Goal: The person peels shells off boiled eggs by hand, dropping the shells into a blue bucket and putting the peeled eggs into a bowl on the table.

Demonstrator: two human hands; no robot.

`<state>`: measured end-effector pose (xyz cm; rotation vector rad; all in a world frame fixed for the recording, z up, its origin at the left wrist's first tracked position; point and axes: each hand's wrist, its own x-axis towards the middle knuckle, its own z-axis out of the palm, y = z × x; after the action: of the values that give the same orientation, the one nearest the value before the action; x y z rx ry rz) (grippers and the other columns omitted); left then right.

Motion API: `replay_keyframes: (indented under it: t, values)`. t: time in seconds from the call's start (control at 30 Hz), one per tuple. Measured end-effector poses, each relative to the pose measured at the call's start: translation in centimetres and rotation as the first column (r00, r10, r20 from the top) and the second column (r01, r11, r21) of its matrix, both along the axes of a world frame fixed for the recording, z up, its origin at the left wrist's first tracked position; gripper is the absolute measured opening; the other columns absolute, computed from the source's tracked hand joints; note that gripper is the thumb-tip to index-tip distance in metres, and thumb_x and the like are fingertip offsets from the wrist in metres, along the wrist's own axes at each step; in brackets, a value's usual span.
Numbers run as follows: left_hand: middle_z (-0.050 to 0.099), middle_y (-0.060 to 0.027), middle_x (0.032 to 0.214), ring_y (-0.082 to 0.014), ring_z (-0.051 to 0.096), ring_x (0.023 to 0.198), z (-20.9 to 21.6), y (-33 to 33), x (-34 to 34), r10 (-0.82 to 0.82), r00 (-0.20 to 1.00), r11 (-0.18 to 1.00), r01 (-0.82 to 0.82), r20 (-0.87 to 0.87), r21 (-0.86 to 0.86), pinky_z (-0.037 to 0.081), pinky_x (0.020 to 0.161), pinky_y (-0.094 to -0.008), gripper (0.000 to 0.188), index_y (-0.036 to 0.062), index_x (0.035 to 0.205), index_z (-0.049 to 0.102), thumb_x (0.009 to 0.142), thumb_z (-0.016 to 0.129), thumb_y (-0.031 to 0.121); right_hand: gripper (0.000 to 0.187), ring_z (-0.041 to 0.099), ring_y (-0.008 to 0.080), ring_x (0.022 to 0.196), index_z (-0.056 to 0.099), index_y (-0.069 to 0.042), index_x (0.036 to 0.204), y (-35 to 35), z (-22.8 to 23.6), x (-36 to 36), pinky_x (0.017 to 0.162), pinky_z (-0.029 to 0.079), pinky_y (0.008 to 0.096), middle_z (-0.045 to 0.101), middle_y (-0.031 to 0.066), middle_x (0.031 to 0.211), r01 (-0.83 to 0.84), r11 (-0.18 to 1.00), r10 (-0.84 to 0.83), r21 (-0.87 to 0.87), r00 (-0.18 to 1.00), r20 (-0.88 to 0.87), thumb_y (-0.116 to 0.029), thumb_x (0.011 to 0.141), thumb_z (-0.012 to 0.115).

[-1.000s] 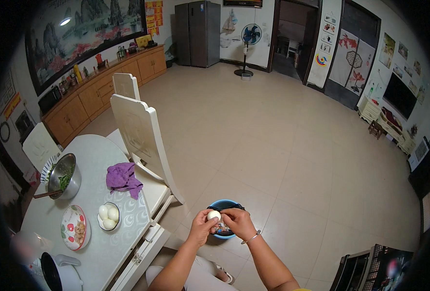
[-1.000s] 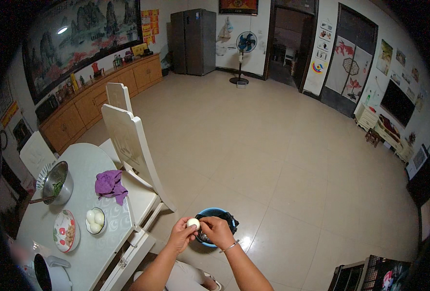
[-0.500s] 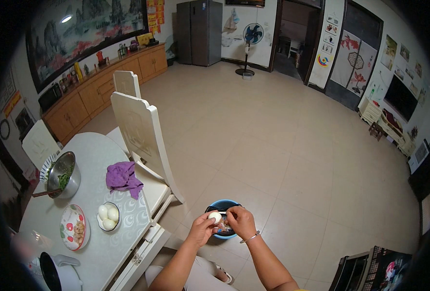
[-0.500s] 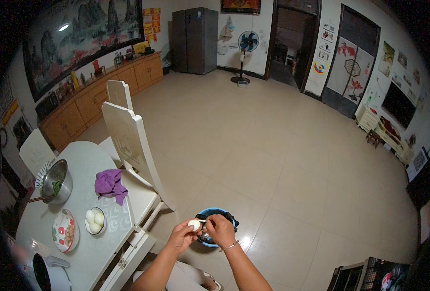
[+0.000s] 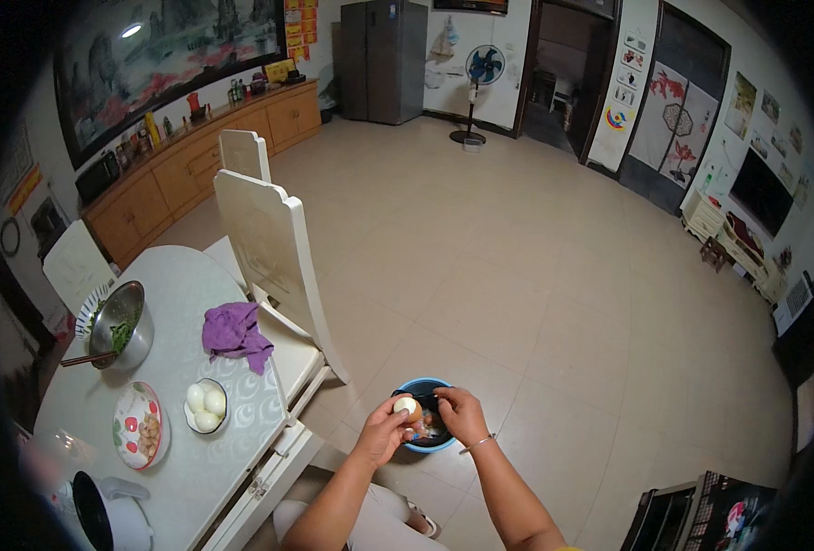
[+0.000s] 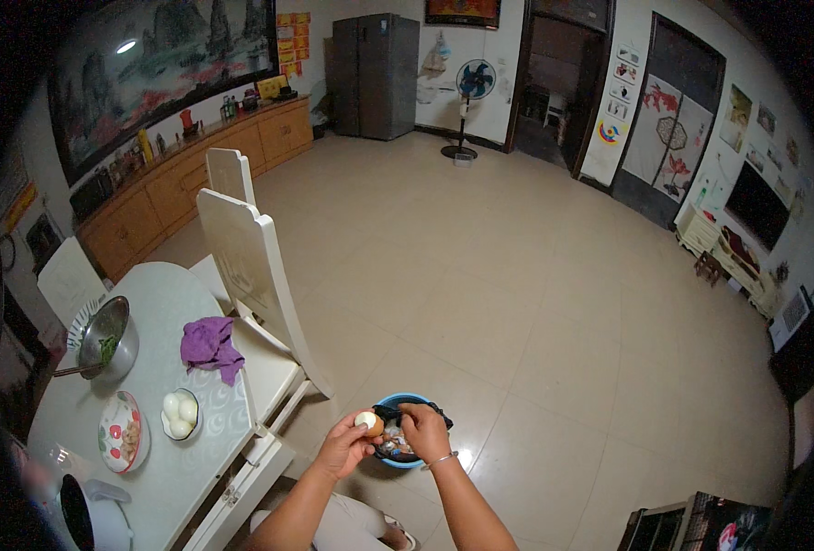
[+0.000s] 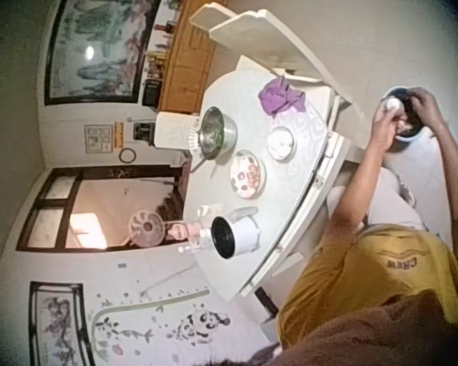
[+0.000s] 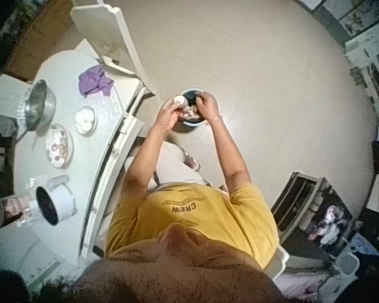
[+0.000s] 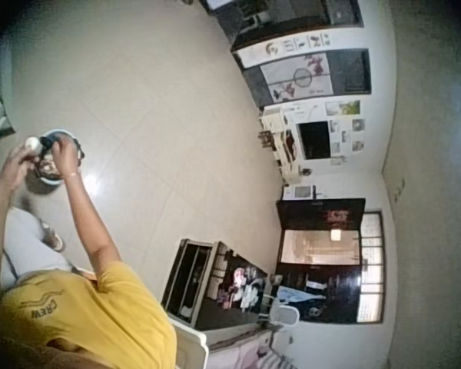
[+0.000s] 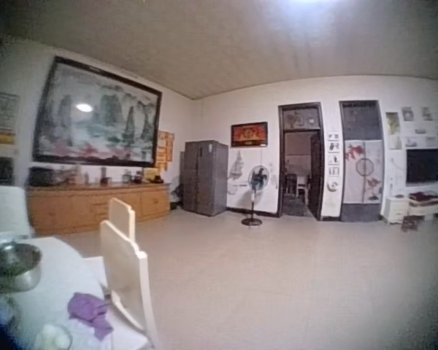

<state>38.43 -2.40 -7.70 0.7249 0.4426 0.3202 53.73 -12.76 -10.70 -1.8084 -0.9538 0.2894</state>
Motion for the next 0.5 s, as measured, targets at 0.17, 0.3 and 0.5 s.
replay_keyframes:
  t: [0.17,0.3,0.5]
  values:
    - [0.057,-0.0071,0.097,-0.012,0.056,0.078,-0.5,-0.3,0.3,-0.002,1.0,0.998,0.004,-0.026,0.061,0.044,0.058,-0.0219,0.04,0.0053,0.125,0.043,0.087,0.054,0.008,0.026,0.061,0.01,0.077,0.061,0.003,0.103,-0.6,3.4,-1.8,0.068,0.049,0.0237,0.066,0.0075,0.087,-0.195,0.975,0.222,0.106,0.859,-0.461,-0.016,0.084,0.062]
    - [0.056,-0.0047,0.097,-0.0083,0.055,0.08,-0.2,-0.6,0.3,-0.006,0.998,0.967,0.021,-0.059,0.254,0.044,0.061,-0.0198,0.047,0.004,0.127,0.043,0.083,0.059,0.005,0.028,0.06,0.0094,0.075,0.061,0.004,0.104,-1.0,5.0,-2.0,0.066,0.049,0.022,0.065,0.0062,0.088,-0.263,0.961,0.27,0.085,0.828,-0.491,-0.015,0.084,0.061]
    - [0.056,-0.0041,0.101,-0.0094,0.055,0.089,0.6,-1.1,0.2,0.045,0.988,0.887,0.03,-0.15,0.46,0.047,0.076,-0.0225,0.051,0.0029,0.125,0.045,0.079,0.066,0.005,0.026,0.057,0.0075,0.068,0.063,0.002,0.1,-1.1,4.0,-1.9,0.061,0.047,0.0218,0.065,0.0052,0.081,-0.277,0.961,0.251,0.026,0.822,-0.511,-0.015,0.081,0.062]
